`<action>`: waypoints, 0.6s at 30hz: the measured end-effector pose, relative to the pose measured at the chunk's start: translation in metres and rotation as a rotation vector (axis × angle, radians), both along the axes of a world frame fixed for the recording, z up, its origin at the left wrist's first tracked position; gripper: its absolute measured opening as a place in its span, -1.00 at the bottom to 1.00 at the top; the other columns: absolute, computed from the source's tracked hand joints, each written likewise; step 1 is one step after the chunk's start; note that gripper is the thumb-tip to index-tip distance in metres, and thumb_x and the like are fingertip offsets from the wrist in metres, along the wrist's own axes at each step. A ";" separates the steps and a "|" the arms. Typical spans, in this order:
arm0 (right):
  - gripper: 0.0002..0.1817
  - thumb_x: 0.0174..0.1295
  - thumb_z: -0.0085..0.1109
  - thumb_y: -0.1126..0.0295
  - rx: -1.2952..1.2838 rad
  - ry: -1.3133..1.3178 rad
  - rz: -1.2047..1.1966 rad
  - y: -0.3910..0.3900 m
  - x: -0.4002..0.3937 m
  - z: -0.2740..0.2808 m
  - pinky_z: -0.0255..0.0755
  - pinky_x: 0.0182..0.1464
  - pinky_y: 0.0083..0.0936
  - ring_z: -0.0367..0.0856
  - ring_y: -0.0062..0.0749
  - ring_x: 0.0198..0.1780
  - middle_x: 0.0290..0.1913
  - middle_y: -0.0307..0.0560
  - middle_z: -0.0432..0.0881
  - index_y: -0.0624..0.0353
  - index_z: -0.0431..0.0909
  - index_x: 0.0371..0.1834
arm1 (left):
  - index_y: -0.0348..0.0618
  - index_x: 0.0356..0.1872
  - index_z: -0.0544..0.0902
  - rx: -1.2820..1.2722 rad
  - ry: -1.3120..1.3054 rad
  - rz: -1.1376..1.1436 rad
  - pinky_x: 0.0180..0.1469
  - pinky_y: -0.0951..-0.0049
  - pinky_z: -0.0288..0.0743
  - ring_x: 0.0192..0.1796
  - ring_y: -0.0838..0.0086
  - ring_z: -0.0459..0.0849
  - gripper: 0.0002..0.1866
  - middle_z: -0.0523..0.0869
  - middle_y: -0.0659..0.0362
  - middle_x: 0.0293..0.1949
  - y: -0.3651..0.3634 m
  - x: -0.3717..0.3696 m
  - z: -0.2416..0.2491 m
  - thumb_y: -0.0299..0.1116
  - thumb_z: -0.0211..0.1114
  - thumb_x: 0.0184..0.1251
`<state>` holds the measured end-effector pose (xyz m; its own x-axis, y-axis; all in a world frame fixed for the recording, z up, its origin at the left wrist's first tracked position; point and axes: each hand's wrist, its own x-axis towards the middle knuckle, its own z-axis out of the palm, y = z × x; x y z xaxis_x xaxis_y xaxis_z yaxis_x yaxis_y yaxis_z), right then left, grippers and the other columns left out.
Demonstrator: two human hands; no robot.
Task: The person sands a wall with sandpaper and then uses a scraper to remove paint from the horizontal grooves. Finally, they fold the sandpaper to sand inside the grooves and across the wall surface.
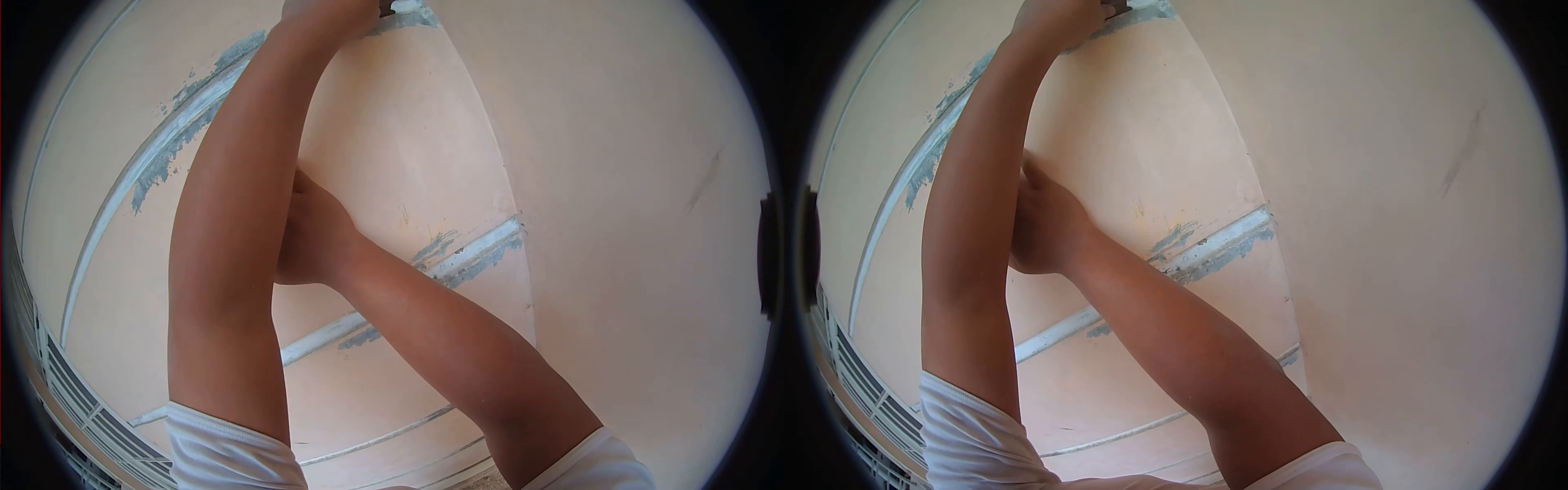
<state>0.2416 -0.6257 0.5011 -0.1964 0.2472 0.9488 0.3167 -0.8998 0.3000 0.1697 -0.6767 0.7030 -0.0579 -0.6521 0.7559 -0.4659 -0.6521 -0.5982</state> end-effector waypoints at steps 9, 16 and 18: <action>-0.47 0.32 0.21 0.05 0.115 -0.002 0.123 0.004 0.004 0.004 0.08 0.55 0.27 0.30 -0.04 0.52 0.42 -0.09 0.48 -0.01 0.58 0.32 | -0.20 -0.23 0.83 0.063 -0.205 -0.124 0.01 0.11 0.67 -0.08 0.07 0.82 -0.79 0.83 -0.07 -0.15 0.018 0.037 0.000 -0.30 0.31 0.37; -0.44 0.30 0.27 -0.04 0.026 0.031 -0.308 0.006 -0.006 0.005 0.03 0.57 0.24 0.24 -0.13 0.59 0.53 -0.17 0.39 -0.23 0.56 0.37 | -0.18 -0.27 0.83 -0.119 0.084 0.207 -0.06 0.12 0.67 -0.15 0.13 0.81 -0.77 0.83 -0.03 -0.26 0.198 0.037 -0.018 -0.26 0.31 0.38; -0.42 0.30 0.28 -0.04 0.020 0.021 -0.350 0.007 -0.005 0.005 0.02 0.59 0.19 0.24 -0.15 0.59 0.54 -0.17 0.39 -0.25 0.54 0.39 | -0.16 -0.28 0.83 -0.228 0.105 0.280 -0.05 0.13 0.67 -0.16 0.15 0.81 -0.78 0.82 -0.01 -0.29 0.219 0.047 -0.019 -0.28 0.30 0.37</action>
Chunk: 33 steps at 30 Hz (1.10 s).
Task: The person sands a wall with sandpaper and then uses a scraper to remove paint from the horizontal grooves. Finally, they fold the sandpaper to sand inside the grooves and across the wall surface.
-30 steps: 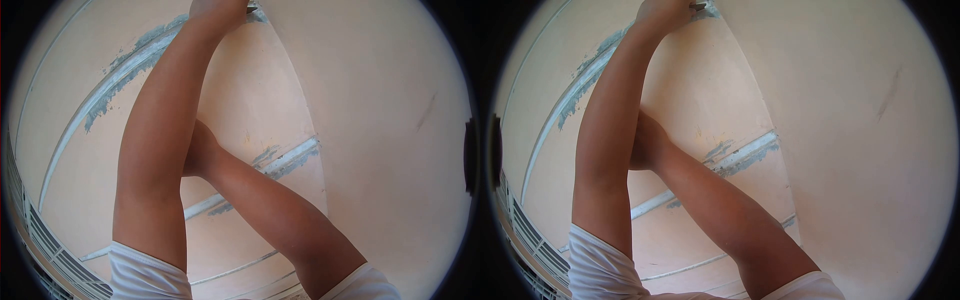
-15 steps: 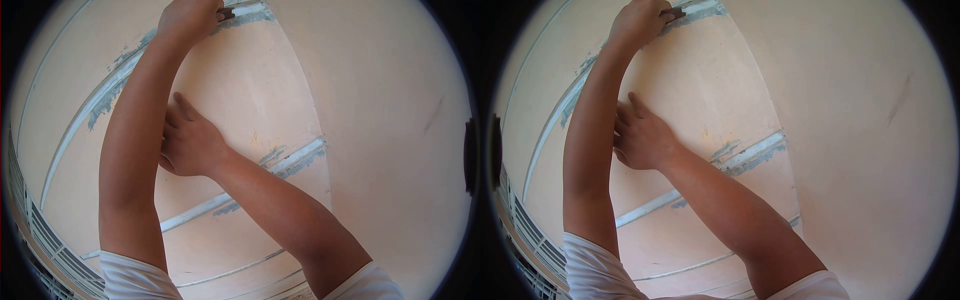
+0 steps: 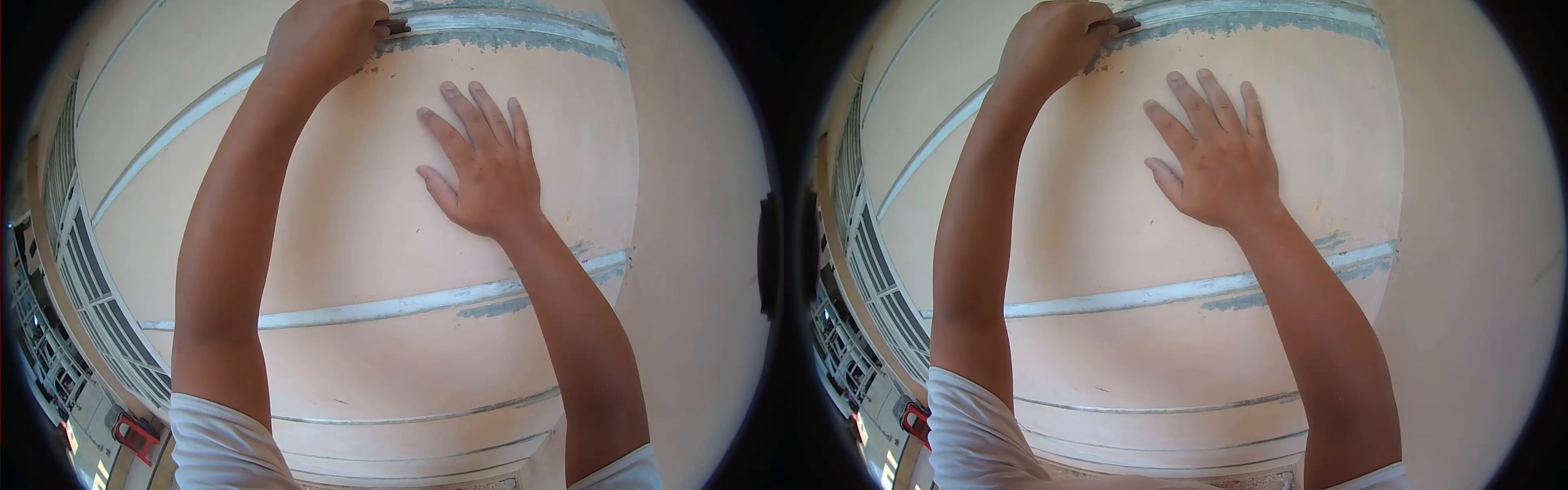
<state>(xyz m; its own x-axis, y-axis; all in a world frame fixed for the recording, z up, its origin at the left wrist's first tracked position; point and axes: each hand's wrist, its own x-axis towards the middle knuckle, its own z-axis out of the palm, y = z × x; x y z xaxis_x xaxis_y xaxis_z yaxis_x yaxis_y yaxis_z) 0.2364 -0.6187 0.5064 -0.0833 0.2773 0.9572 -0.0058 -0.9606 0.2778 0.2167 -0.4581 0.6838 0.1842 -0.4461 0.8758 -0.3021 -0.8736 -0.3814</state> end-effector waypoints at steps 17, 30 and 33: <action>-0.43 0.35 0.24 -0.02 0.053 0.009 -0.155 0.016 0.007 0.001 -0.06 0.59 0.26 0.16 0.04 0.62 0.56 -0.08 0.32 -0.25 0.49 0.42 | -0.12 -0.28 0.83 -0.025 -0.258 -0.239 -0.07 0.24 0.63 -0.18 0.27 0.77 -0.77 0.79 0.11 -0.31 0.078 0.048 -0.004 -0.21 0.32 0.43; -0.44 0.34 0.25 -0.04 0.034 -0.010 -0.137 0.013 0.006 -0.001 -0.05 0.59 0.23 0.19 0.01 0.60 0.55 -0.09 0.33 -0.27 0.50 0.40 | -0.09 -0.30 0.84 0.034 -0.151 -0.236 -0.06 0.30 0.62 -0.20 0.30 0.76 -0.73 0.82 0.16 -0.27 0.077 0.032 -0.007 -0.16 0.32 0.45; -0.45 0.34 0.25 -0.02 0.033 0.001 -0.131 0.012 0.004 -0.003 -0.04 0.59 0.21 0.20 -0.02 0.61 0.55 -0.09 0.34 -0.27 0.51 0.40 | -0.06 -0.27 0.85 -0.013 -0.151 -0.192 -0.10 0.32 0.62 -0.22 0.37 0.76 -0.75 0.83 0.18 -0.29 0.114 0.044 -0.008 -0.17 0.32 0.45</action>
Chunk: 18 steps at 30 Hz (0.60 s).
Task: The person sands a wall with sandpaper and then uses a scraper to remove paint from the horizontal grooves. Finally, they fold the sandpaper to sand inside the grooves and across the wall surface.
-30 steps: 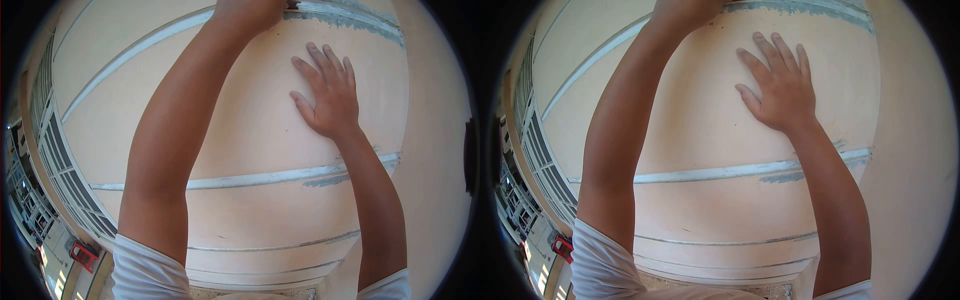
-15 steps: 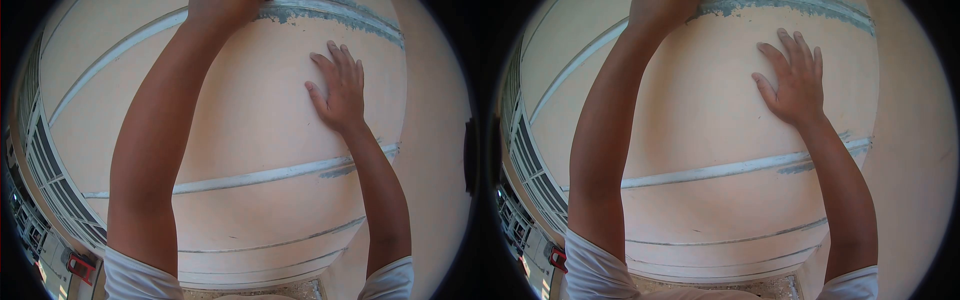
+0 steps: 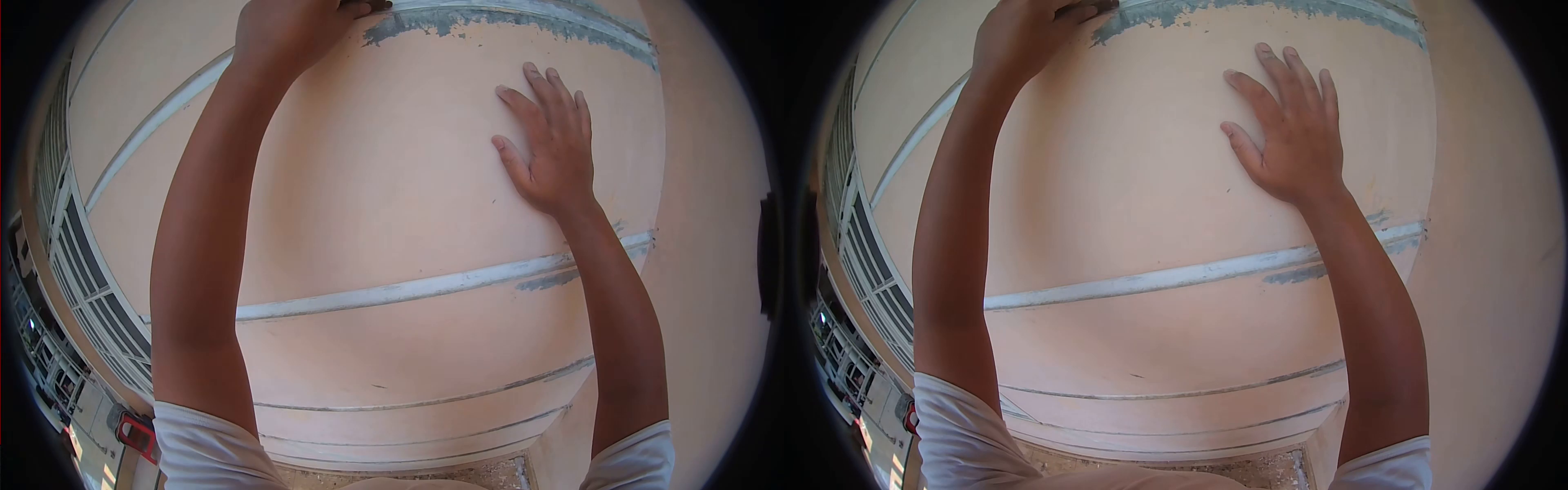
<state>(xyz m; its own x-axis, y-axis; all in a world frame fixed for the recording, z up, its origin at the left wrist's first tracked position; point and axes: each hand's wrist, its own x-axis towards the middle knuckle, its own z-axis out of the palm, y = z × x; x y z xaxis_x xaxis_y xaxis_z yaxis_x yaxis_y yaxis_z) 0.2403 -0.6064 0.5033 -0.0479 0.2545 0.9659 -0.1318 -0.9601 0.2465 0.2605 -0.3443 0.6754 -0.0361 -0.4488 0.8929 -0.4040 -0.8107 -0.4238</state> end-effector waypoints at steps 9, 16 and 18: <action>-0.45 0.34 0.25 -0.02 0.003 -0.013 0.016 -0.001 0.000 0.001 -0.02 0.58 0.20 0.22 -0.03 0.60 0.55 -0.10 0.36 -0.29 0.52 0.39 | 0.04 -0.19 0.87 0.068 0.097 0.029 -0.05 0.27 0.66 -0.14 0.31 0.79 -0.78 0.85 0.15 -0.21 -0.093 -0.026 0.011 -0.18 0.30 0.44; -0.46 0.33 0.25 -0.05 0.037 -0.020 0.047 0.002 0.001 -0.004 0.02 0.57 0.22 0.24 -0.07 0.59 0.54 -0.15 0.37 -0.34 0.52 0.38 | -0.02 -0.24 0.88 0.025 0.101 -0.117 -0.09 0.27 0.63 -0.21 0.30 0.79 -0.74 0.85 0.14 -0.30 -0.078 -0.029 0.006 -0.14 0.32 0.45; -0.46 0.33 0.25 -0.05 0.030 -0.031 0.048 0.002 0.002 -0.002 0.02 0.57 0.22 0.25 -0.08 0.58 0.54 -0.15 0.37 -0.35 0.53 0.38 | -0.04 -0.24 0.85 0.071 -0.097 -0.177 -0.01 0.19 0.64 -0.13 0.19 0.80 -0.74 0.84 0.08 -0.25 -0.121 -0.024 0.006 -0.13 0.31 0.42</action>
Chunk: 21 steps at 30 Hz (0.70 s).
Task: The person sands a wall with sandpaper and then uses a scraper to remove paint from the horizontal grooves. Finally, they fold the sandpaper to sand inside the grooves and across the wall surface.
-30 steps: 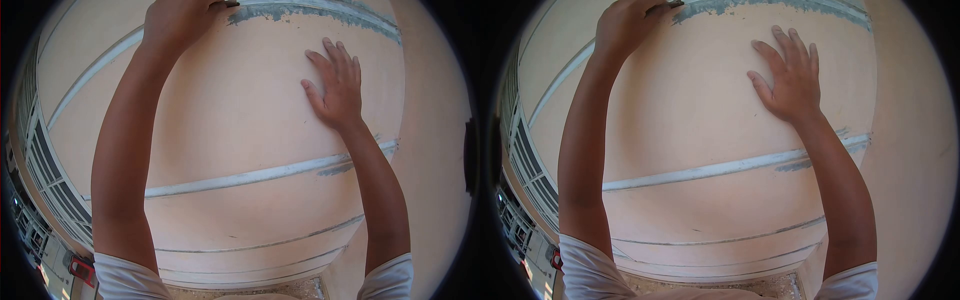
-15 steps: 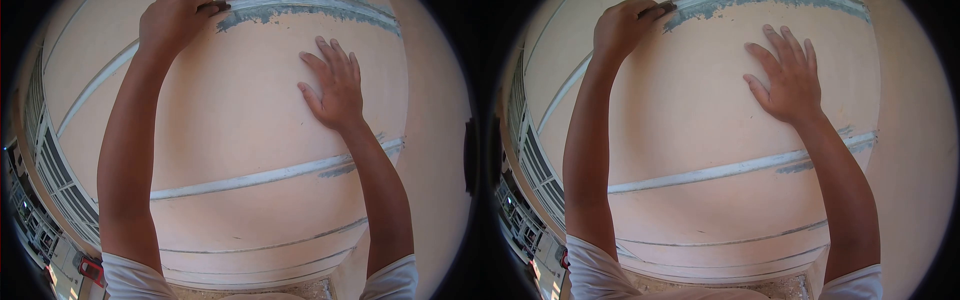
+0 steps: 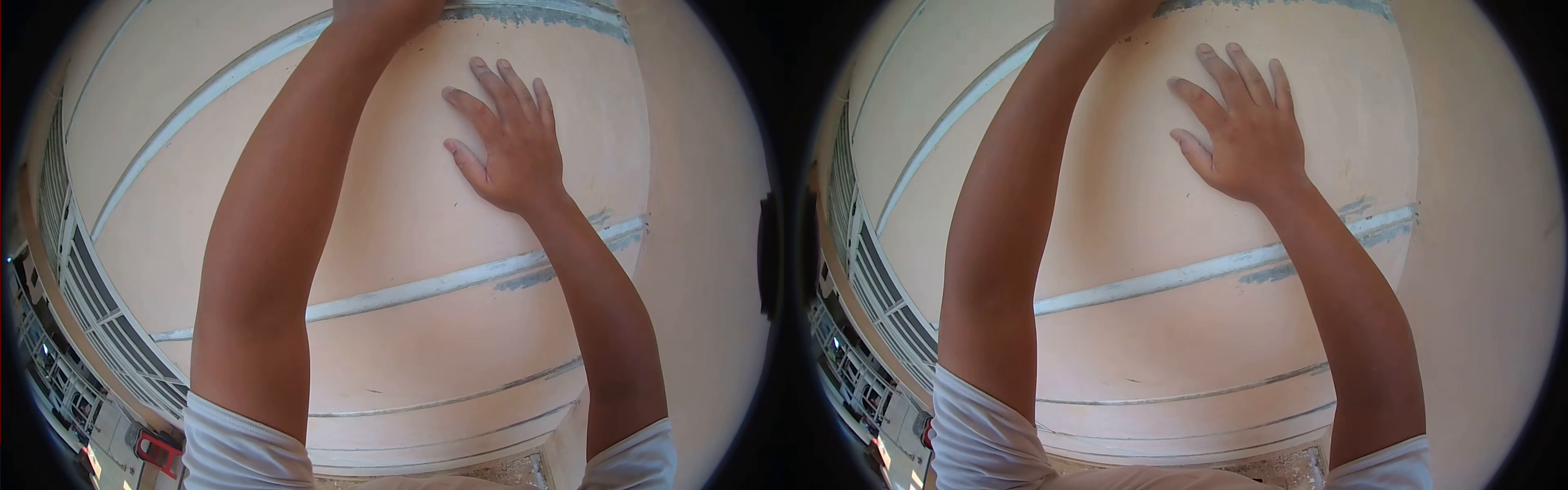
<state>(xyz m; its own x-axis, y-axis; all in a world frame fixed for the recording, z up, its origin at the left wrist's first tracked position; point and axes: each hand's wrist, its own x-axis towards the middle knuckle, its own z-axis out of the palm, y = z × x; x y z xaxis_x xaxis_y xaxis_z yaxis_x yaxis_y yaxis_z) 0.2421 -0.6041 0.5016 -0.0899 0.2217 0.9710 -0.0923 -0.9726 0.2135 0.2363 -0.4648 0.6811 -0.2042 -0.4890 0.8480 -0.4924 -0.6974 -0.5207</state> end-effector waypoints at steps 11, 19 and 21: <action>-0.50 0.27 0.31 -0.04 -0.030 -0.006 0.078 -0.003 0.000 -0.005 0.10 0.53 0.26 0.29 -0.08 0.55 0.50 -0.14 0.41 -0.33 0.58 0.29 | -0.08 -0.25 0.86 -0.007 0.085 0.023 -0.09 0.16 0.63 -0.19 0.15 0.79 -0.70 0.84 0.05 -0.26 -0.018 -0.009 0.001 -0.08 0.35 0.41; -0.51 0.22 0.37 -0.02 -0.051 -0.059 0.125 -0.009 0.001 0.000 0.13 0.50 0.29 0.31 -0.07 0.53 0.48 -0.13 0.43 -0.29 0.61 0.22 | -0.11 -0.25 0.85 -0.112 0.175 0.093 0.00 0.15 0.64 -0.11 0.14 0.80 -0.78 0.83 0.01 -0.23 0.016 -0.012 -0.005 -0.23 0.33 0.38; -0.52 0.21 0.37 -0.01 -0.046 -0.047 0.143 -0.006 0.002 -0.004 0.13 0.49 0.30 0.31 -0.06 0.53 0.48 -0.13 0.44 -0.29 0.62 0.20 | -0.11 -0.25 0.85 -0.132 0.179 0.072 0.00 0.14 0.64 -0.10 0.14 0.80 -0.79 0.83 0.01 -0.23 0.009 -0.005 -0.006 -0.25 0.32 0.38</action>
<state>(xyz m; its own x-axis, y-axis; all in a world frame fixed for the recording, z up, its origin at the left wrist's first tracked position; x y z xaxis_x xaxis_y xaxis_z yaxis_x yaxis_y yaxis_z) 0.2440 -0.6103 0.4979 -0.1693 0.2476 0.9539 0.0358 -0.9657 0.2571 0.2310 -0.4557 0.6755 -0.0136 -0.3796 0.9250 -0.5154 -0.7901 -0.3318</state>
